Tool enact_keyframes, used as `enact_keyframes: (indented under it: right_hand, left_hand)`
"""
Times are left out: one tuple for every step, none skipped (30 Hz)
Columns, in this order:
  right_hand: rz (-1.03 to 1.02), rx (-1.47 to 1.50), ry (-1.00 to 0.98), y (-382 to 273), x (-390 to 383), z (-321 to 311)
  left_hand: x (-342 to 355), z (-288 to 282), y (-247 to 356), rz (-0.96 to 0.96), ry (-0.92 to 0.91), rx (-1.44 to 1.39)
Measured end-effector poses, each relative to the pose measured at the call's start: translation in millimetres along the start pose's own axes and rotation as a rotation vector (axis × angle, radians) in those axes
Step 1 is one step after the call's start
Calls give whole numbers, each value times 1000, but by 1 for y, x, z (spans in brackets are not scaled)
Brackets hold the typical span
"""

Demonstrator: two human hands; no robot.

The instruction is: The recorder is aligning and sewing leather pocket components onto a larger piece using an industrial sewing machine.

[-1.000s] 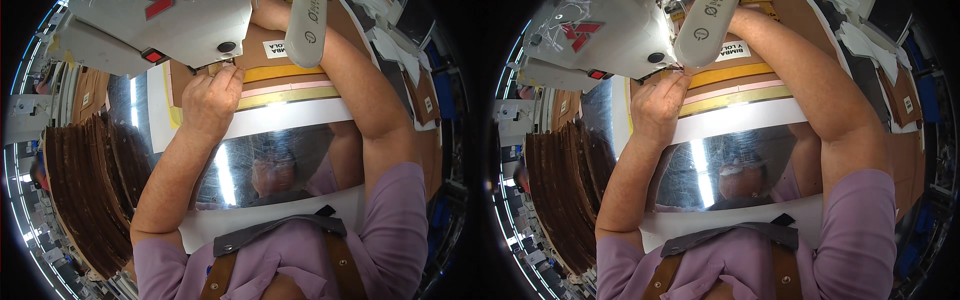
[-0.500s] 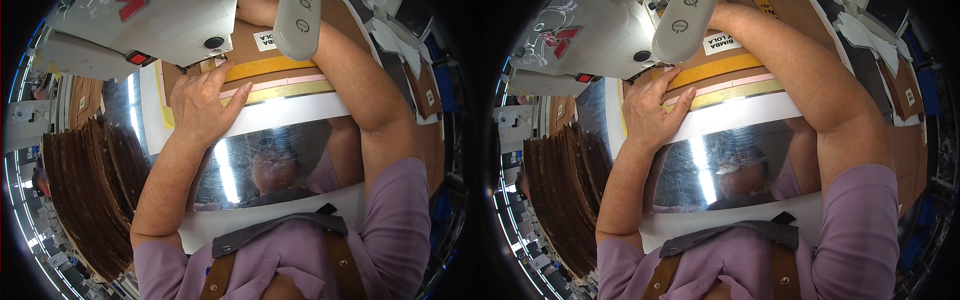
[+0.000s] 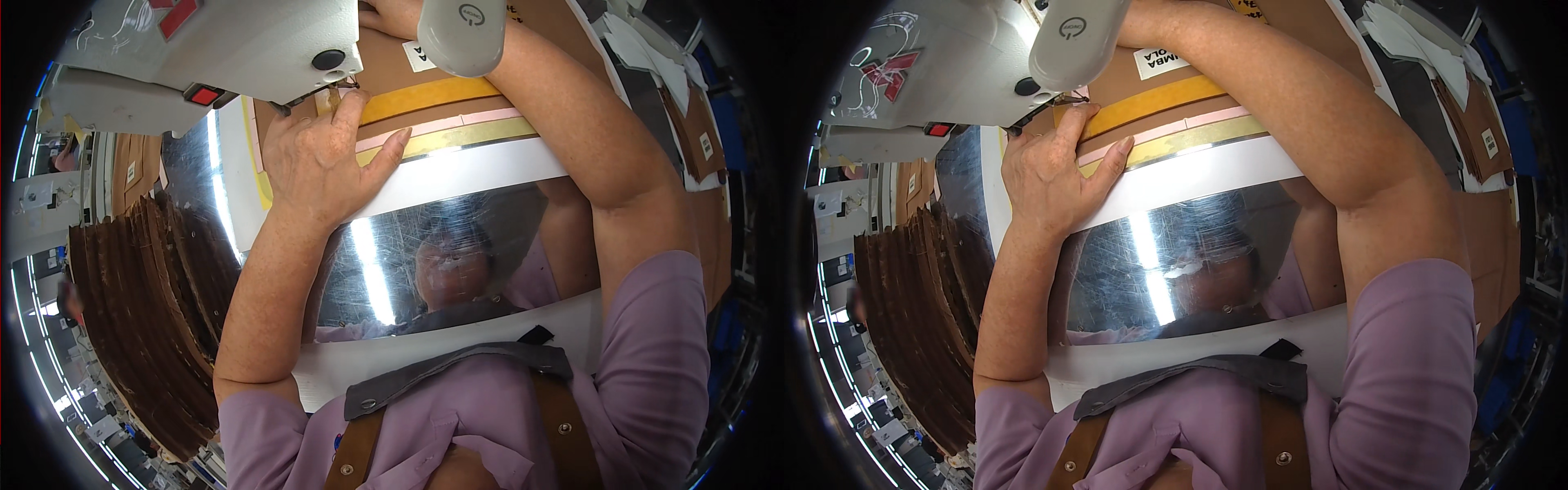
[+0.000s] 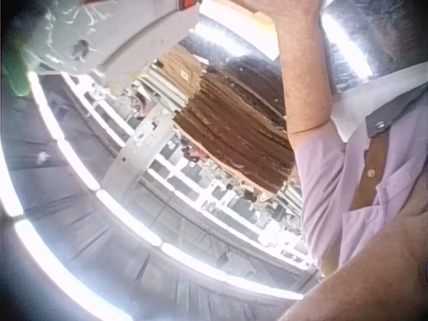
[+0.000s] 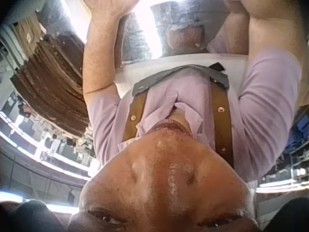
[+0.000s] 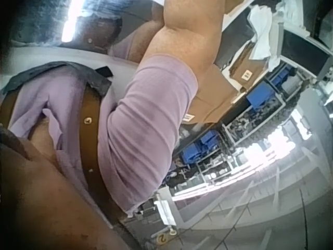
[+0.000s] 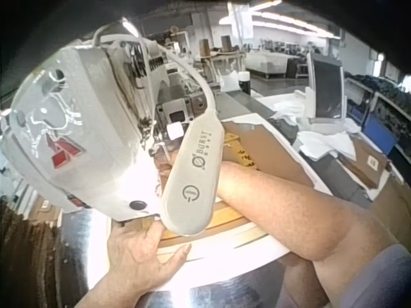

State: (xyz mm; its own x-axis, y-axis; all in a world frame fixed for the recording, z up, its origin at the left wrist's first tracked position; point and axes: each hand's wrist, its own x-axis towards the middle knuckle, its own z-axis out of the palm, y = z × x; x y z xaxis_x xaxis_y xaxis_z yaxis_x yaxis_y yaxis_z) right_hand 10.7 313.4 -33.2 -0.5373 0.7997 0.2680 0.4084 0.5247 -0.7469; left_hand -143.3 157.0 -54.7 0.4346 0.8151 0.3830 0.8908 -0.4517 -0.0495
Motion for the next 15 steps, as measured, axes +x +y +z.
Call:
enact_keyframes:
  right_hand:
    - [-3, 4, 4, -2, -5, 1]
    - [-5, 8, 9, 0, -2, 1]
    - [-7, 13, 14, 3, -4, -3]
    - [-10, 20, 18, -1, -4, 1]
    - [-12, 28, 22, -3, -8, -1]
    - [-14, 35, 27, -6, -13, 4]
    - [-14, 27, 45, -1, -25, -12]
    - [-20, 41, 51, 8, -34, -17]
    - [-25, 55, 57, 16, -28, -19]
    - [-25, 60, 66, 11, -32, -15]
    - [-24, 65, 76, 14, -29, -17]
    - [-25, 72, 86, 12, -29, -13]
    - [-24, 77, 98, 8, -26, -10]
    - [-24, 83, 109, 13, -17, -14]
    - [-24, 90, 119, 16, -19, -15]
  left_hand:
    - [0, 0, 1, 4, -1, -1]
    - [-1, 0, 1, -20, -9, -40]
    - [-1, 0, 2, -43, -18, -79]
    - [-1, 0, 1, -41, -22, -78]
    - [0, 0, 1, -26, -24, -57]
    - [1, 0, 1, -11, -26, -36]
    - [4, -2, 3, 7, -16, -41]
    - [2, -2, 1, -10, -30, -47]
    - [0, -2, -1, -26, -43, -52]
    - [0, -1, -1, -16, -46, -53]
    - [0, -1, -2, -17, -36, -88]
    - [1, -1, -3, -18, -26, -123]
    - [2, -1, -2, -7, -30, -123]
    - [3, -2, 0, -13, -33, -131]
    - [4, -3, 1, -20, -36, -137]
